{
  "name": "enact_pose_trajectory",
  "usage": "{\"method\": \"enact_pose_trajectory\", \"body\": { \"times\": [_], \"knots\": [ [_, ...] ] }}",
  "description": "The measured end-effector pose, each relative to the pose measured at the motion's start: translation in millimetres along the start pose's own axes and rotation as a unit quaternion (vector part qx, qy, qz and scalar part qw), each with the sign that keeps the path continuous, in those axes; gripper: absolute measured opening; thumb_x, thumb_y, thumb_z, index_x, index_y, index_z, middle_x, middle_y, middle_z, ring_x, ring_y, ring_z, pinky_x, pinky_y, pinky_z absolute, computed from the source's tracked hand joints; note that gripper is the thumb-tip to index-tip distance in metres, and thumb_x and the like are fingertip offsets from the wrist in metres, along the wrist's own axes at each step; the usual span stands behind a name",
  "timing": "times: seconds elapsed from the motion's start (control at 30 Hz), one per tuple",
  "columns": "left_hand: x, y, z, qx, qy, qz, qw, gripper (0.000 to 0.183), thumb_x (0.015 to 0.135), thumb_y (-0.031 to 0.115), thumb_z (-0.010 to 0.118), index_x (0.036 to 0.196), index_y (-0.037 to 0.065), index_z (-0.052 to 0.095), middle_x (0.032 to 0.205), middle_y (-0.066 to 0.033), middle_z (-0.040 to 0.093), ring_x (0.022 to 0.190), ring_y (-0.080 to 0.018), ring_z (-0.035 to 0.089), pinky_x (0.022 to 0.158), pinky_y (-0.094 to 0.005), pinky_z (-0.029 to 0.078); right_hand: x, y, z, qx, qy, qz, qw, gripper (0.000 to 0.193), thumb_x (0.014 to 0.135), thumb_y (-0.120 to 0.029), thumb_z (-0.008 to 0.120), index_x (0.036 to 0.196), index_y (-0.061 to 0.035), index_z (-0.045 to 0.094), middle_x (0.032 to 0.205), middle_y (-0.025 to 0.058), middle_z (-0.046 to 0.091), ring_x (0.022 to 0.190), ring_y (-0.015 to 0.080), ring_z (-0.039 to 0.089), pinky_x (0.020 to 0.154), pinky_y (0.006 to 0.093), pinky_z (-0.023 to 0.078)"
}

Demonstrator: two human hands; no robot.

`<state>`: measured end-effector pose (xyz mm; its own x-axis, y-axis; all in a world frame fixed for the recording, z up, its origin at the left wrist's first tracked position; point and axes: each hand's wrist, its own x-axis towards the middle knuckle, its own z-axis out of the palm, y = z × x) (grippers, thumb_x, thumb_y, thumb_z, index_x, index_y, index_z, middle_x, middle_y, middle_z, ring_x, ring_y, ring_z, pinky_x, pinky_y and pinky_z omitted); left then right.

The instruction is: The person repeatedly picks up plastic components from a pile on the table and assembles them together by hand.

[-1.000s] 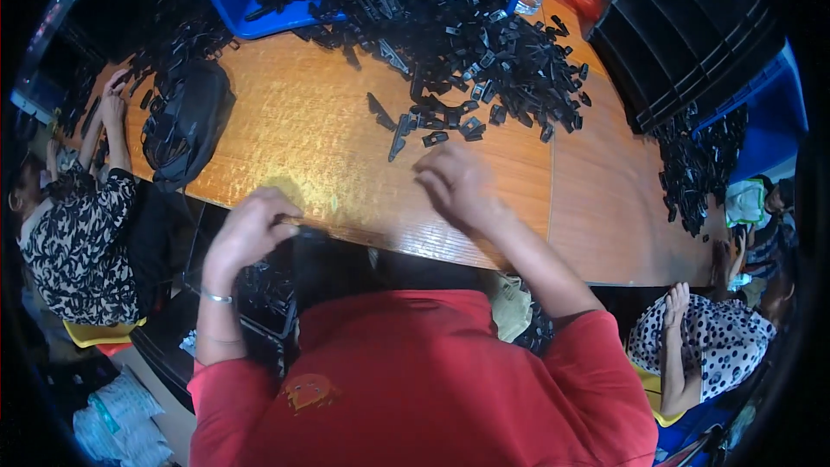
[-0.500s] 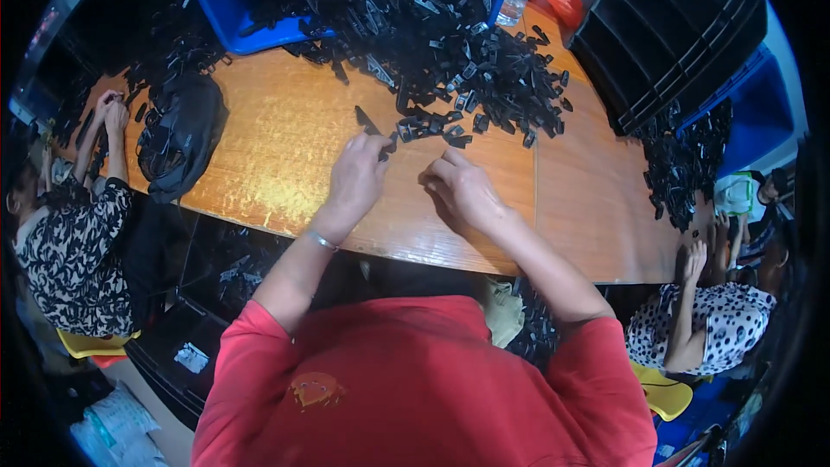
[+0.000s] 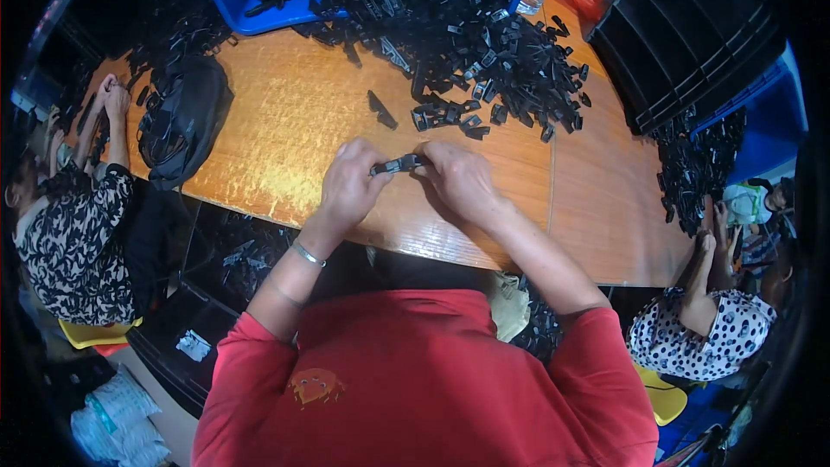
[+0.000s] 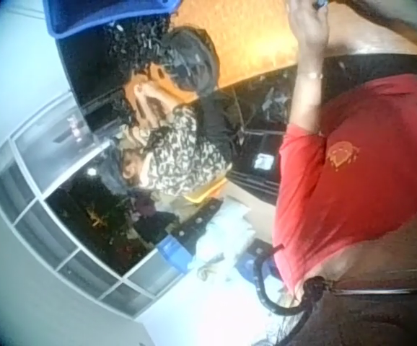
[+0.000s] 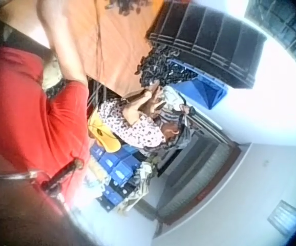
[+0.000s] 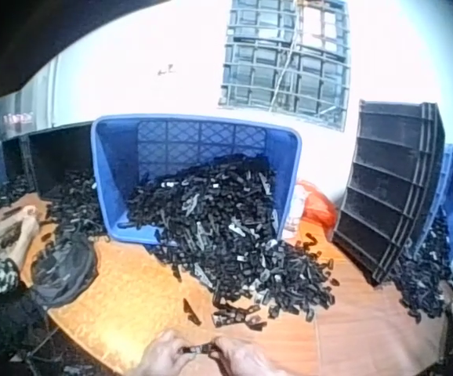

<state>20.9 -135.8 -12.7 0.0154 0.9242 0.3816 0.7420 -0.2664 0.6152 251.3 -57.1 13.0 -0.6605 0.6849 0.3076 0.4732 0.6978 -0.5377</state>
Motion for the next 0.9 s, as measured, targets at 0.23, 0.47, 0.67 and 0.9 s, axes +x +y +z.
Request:
{"method": "enact_pose_trajectory", "body": {
  "times": [0.23,0.47,0.67,0.9],
  "knots": [
    [2.6,-5.6,2.0,-0.009,0.007,-0.002,1.0,0.019,0.085,0.006,0.087,0.101,0.001,0.078,0.1,-0.0151,0.068,0.101,-0.0386,0.067,0.09,-0.0482,0.055,9.2,24.0,5.3,0.007,0.001,-0.012,1.0,0.026,0.089,-0.012,0.088,0.113,-0.0087,0.08,0.105,0.012,0.071,0.094,0.0376,0.074,0.078,0.0469,0.06],
    [2.0,-3.2,0.9,-0.012,0.024,0.003,1.0,0.018,0.085,0.006,0.086,0.101,-0.001,0.079,0.099,-0.0154,0.068,0.097,-0.0373,0.068,0.085,-0.0467,0.056,19.0,18.7,0.7,-0.045,-0.037,-0.055,0.997,0.027,0.088,-0.009,0.087,0.113,-0.0062,0.078,0.105,0.0118,0.068,0.092,0.0365,0.074,0.075,0.0461,0.061],
    [0.3,-0.9,2.2,-0.024,0.036,-0.004,0.999,0.017,0.086,0.005,0.085,0.1,-0.001,0.079,0.097,-0.0156,0.069,0.095,-0.0374,0.069,0.085,-0.0465,0.057,16.3,19.0,0.7,-0.119,-0.082,-0.04,0.989,0.023,0.096,-0.013,0.08,0.117,-0.0053,0.075,0.108,0.0133,0.068,0.088,0.0376,0.075,0.074,0.0477,0.061],
    [4.6,-6.0,6.9,-0.017,0.046,0.009,0.999,0.016,0.086,0.005,0.085,0.099,-0.001,0.077,0.097,-0.0168,0.067,0.095,-0.0387,0.068,0.084,-0.0475,0.056,29.1,14.9,-1.9,-0.102,-0.079,-0.11,0.985,0.022,0.097,-0.016,0.075,0.115,-0.0028,0.074,0.106,0.0152,0.067,0.088,0.039,0.075,0.073,0.0498,0.059]
  ]
}}
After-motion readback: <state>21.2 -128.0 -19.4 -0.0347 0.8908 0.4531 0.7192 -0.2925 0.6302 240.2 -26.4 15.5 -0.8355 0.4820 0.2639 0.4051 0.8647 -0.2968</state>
